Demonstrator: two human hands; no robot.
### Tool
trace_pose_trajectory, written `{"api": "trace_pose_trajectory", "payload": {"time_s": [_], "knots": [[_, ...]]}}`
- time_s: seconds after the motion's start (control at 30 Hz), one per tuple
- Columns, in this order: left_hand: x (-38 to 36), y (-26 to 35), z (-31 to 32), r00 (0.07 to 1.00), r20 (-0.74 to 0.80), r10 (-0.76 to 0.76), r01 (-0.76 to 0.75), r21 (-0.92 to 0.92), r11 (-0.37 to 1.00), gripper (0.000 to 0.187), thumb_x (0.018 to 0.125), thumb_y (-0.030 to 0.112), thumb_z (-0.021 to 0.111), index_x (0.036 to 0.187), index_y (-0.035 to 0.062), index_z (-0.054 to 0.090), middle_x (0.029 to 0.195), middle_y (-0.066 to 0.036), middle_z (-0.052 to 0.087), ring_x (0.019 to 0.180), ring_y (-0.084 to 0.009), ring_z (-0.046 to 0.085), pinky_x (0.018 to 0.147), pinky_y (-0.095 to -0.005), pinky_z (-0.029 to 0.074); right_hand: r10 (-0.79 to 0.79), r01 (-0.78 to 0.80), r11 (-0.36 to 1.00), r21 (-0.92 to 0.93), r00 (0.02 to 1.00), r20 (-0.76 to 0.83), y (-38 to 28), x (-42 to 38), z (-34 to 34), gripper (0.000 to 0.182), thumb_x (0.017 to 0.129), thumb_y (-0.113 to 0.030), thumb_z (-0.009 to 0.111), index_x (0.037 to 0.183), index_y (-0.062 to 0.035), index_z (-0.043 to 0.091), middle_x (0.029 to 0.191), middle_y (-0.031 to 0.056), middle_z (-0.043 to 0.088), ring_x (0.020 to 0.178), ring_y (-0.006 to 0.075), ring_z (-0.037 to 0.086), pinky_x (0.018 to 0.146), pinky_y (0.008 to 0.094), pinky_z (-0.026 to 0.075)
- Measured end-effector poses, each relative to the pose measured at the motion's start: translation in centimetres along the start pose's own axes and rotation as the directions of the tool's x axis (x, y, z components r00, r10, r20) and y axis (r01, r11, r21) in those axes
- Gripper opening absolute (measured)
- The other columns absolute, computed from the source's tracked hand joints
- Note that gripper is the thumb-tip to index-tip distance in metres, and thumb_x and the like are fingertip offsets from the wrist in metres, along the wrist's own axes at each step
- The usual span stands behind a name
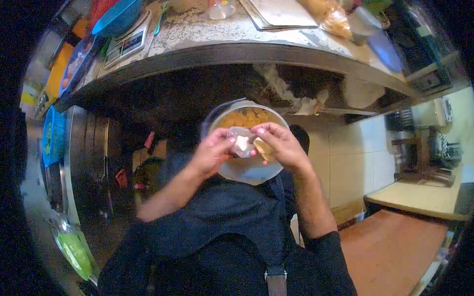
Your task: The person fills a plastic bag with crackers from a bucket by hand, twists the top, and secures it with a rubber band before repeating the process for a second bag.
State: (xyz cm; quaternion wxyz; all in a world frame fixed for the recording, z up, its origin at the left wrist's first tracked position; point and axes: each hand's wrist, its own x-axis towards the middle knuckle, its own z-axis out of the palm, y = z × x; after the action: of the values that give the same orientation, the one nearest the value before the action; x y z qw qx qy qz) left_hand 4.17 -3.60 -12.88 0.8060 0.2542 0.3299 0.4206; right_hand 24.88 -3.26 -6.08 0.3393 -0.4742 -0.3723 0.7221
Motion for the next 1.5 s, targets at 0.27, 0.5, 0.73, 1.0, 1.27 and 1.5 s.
{"api": "trace_pose_trajectory", "payload": {"time_s": [0.27, 0.5, 0.73, 1.0, 1.27, 1.5], "knots": [[-0.3, 0.1, 0.5, 0.998, -0.017, -0.066, 0.065, -0.045, 0.997, 0.012, 0.094, 0.009, 0.053, 0.103, 0.0062, 0.045, 0.095, -0.008, 0.058, 0.08, -0.0174, 0.063, 0.071, -0.0293, 0.054, -0.046, 0.085, 0.969, -0.234, 0.985, 0.165, -0.8, -0.3, 0.9, 0.046, 0.089, 0.0, 0.049, 0.134, -0.0049, 0.039, 0.115, 0.016, 0.057, 0.099, 0.023, 0.062, 0.072, 0.033, 0.056], [-0.6, -0.1, -0.1, 0.997, -0.033, -0.076, 0.075, -0.021, 0.997, 0.013, 0.094, 0.013, 0.054, 0.103, 0.0077, 0.046, 0.092, -0.007, 0.059, 0.076, -0.0174, 0.063, 0.07, -0.0302, 0.053, -0.203, 0.262, 0.805, -0.532, 0.965, 0.168, -1.4, -0.4, 2.3, 0.049, 0.084, 0.008, 0.045, 0.132, -0.0041, 0.042, 0.122, 0.0178, 0.056, 0.117, 0.0277, 0.055, 0.097, 0.0358, 0.046], [-0.8, -0.1, 0.1, 0.997, -0.045, -0.067, 0.06, -0.14, 0.988, 0.015, 0.093, 0.011, 0.055, 0.104, 0.0058, 0.046, 0.09, -0.007, 0.06, 0.076, -0.0175, 0.063, 0.071, -0.0316, 0.053, -0.379, 0.387, 0.723, -0.573, 0.915, 0.139, -1.2, 0.8, 3.0, 0.042, 0.087, 0.005, 0.046, 0.128, -0.0018, 0.047, 0.121, 0.0178, 0.058, 0.114, 0.0254, 0.057, 0.095, 0.0348, 0.046], [-5.1, 0.5, -1.6, 0.998, -0.063, 0.03, -0.014, 0.243, 0.97, 0.023, 0.087, 0.007, 0.065, 0.104, 0.0027, 0.051, 0.094, -0.006, 0.062, 0.081, -0.0123, 0.061, 0.074, -0.0263, 0.05, -0.002, -0.072, 0.133, -0.988, 0.997, -0.073, 10.1, 11.6, -4.8, 0.046, 0.078, -0.016, 0.065, 0.121, -0.0044, 0.055, 0.108, 0.0215, 0.064, 0.1, 0.0339, 0.063, 0.086, 0.0392, 0.05], [-6.8, 0.8, -1.9, 0.994, -0.1, 0.035, -0.013, 0.213, 0.977, 0.02, 0.088, 0.005, 0.064, 0.101, 0.0027, 0.05, 0.09, -0.006, 0.062, 0.073, -0.0096, 0.059, 0.067, -0.0245, 0.049, 0.176, -0.182, 0.085, -0.98, 0.971, -0.165, 16.7, 13.9, 0.8, 0.064, 0.082, -0.047, 0.057, 0.133, -0.0094, 0.047, 0.133, 0.0194, 0.05, 0.121, 0.0345, 0.05, 0.1, 0.0446, 0.041], [-6.0, 0.0, -2.5, 0.995, -0.103, -0.007, 0.021, 0.135, 0.991, 0.015, 0.09, 0.007, 0.06, 0.101, 0.0029, 0.05, 0.089, -0.005, 0.062, 0.071, -0.01, 0.06, 0.064, -0.0245, 0.049, 0.408, 0.049, -0.015, -0.999, 0.912, 0.038, 15.2, 14.4, 0.4, 0.046, 0.086, -0.04, 0.054, 0.118, -0.0077, 0.059, 0.117, 0.0191, 0.061, 0.109, 0.0332, 0.059, 0.093, 0.0458, 0.046]]}}
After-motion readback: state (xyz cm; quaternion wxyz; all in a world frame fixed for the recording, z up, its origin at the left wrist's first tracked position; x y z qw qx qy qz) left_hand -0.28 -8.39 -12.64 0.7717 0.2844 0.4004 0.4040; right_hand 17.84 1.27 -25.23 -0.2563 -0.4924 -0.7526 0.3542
